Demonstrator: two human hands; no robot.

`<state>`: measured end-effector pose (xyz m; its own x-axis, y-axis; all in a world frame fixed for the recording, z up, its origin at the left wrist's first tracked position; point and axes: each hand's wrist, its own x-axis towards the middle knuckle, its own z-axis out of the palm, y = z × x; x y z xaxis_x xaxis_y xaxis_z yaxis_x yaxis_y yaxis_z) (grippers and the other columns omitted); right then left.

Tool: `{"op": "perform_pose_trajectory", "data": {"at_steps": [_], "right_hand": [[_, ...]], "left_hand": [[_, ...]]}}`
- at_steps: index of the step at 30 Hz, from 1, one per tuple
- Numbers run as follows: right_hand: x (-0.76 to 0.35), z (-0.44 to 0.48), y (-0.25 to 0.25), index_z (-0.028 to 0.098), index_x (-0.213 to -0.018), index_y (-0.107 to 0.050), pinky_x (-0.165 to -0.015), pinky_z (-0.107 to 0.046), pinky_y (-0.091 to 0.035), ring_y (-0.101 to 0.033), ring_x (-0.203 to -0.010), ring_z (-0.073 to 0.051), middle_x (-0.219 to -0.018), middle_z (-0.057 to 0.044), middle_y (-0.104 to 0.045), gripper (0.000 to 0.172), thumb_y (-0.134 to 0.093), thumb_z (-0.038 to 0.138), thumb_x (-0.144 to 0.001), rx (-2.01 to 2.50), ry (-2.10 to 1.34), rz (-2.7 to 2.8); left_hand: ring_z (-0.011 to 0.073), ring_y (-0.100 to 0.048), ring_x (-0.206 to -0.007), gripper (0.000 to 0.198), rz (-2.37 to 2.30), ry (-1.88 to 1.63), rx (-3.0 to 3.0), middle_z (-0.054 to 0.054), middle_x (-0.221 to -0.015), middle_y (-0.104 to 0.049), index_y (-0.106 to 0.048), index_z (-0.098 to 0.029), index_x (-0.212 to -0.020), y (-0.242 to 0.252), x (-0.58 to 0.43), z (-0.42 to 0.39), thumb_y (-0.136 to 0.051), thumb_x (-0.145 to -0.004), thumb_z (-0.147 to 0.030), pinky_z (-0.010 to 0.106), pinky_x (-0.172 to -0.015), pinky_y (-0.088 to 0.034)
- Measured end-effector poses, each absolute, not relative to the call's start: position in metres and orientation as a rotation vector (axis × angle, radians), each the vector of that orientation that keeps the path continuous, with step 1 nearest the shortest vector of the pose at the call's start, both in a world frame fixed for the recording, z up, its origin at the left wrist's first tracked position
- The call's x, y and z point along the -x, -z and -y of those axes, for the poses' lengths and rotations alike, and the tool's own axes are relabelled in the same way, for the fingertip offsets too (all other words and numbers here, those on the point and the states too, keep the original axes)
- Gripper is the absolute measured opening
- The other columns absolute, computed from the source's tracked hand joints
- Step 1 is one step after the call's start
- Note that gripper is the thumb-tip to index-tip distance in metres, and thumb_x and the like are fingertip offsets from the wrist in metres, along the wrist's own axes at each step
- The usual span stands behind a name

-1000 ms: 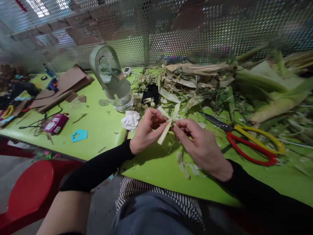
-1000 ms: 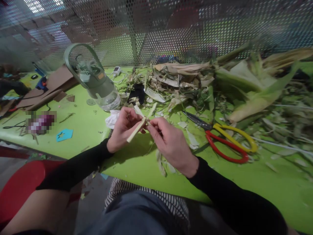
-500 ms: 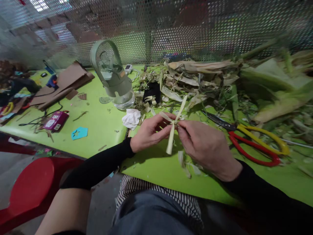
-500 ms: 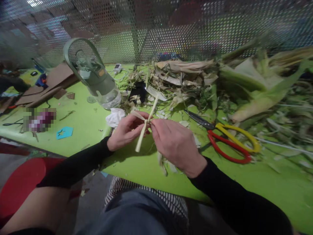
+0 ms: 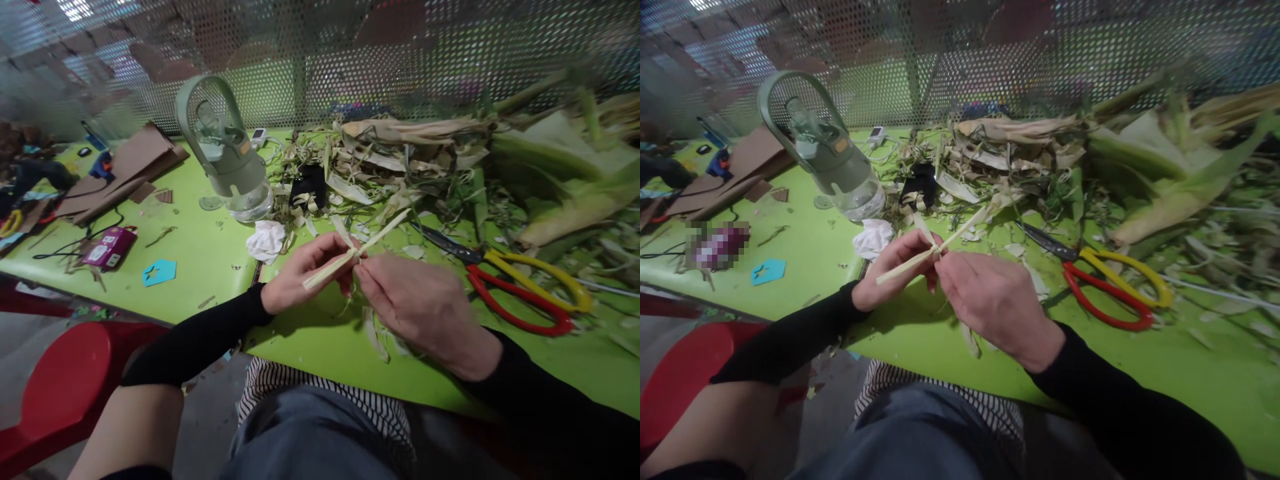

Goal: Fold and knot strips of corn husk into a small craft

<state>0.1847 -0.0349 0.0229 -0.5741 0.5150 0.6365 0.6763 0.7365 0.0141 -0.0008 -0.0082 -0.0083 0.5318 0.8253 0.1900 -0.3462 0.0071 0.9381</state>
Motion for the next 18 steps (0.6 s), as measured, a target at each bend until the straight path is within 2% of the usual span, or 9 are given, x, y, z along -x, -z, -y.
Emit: {"op": "perform_pose_trajectory", "data": {"at_steps": [3,12,14,18], "right_hand": [[-0.185,0.037,-0.027,0.023,-0.069,-0.053,-0.055,-0.03,-0.036,-0.046,-0.052,-0.013,-0.057,0.002,-0.054,0.035,-0.047,0.019,-0.104,0.856,0.396,2.33],[-0.186,0.038,-0.023,0.023,-0.071,-0.059,-0.057,-0.032,-0.036,-0.049,-0.052,-0.014,-0.056,0.001,-0.057,0.037,-0.046,0.022,-0.106,0.824,0.349,2.347],[-0.185,0.035,-0.018,0.022,-0.069,-0.057,-0.056,-0.031,-0.035,-0.047,-0.051,-0.013,-0.055,0.001,-0.055,0.038,-0.047,0.022,-0.106,0.833,0.357,2.318],[-0.187,0.025,-0.012,0.02,-0.07,-0.056,-0.053,-0.028,-0.034,-0.044,-0.05,-0.011,-0.055,0.002,-0.052,0.038,-0.047,0.023,-0.106,0.925,0.527,2.261]], "left_hand": [[0.0048,-0.064,-0.059,0.028,-0.484,-0.985,-1.168,-0.001,-0.084,-0.063,-0.06,-0.015,-0.092,0.005,-0.003,0.013,-0.072,-0.092,-0.041,0.017,-0.057,-0.055],[0.0051,-0.06,-0.06,0.028,-0.476,-0.951,-1.144,-0.003,-0.074,-0.06,-0.061,-0.015,-0.095,0.004,-0.002,0.014,-0.071,-0.093,-0.042,0.017,-0.059,-0.054],[0.0062,-0.061,-0.064,0.03,-0.519,-0.935,-1.224,-0.001,-0.081,-0.061,-0.061,-0.016,-0.096,0.004,0.002,0.009,-0.069,-0.093,-0.045,0.019,-0.061,-0.055],[0.0091,-0.06,-0.08,0.031,-0.703,-1.025,-1.523,0.007,-0.113,-0.057,-0.067,-0.017,-0.105,0.003,0.01,-0.002,-0.071,-0.091,-0.045,0.021,-0.062,-0.054]]}}
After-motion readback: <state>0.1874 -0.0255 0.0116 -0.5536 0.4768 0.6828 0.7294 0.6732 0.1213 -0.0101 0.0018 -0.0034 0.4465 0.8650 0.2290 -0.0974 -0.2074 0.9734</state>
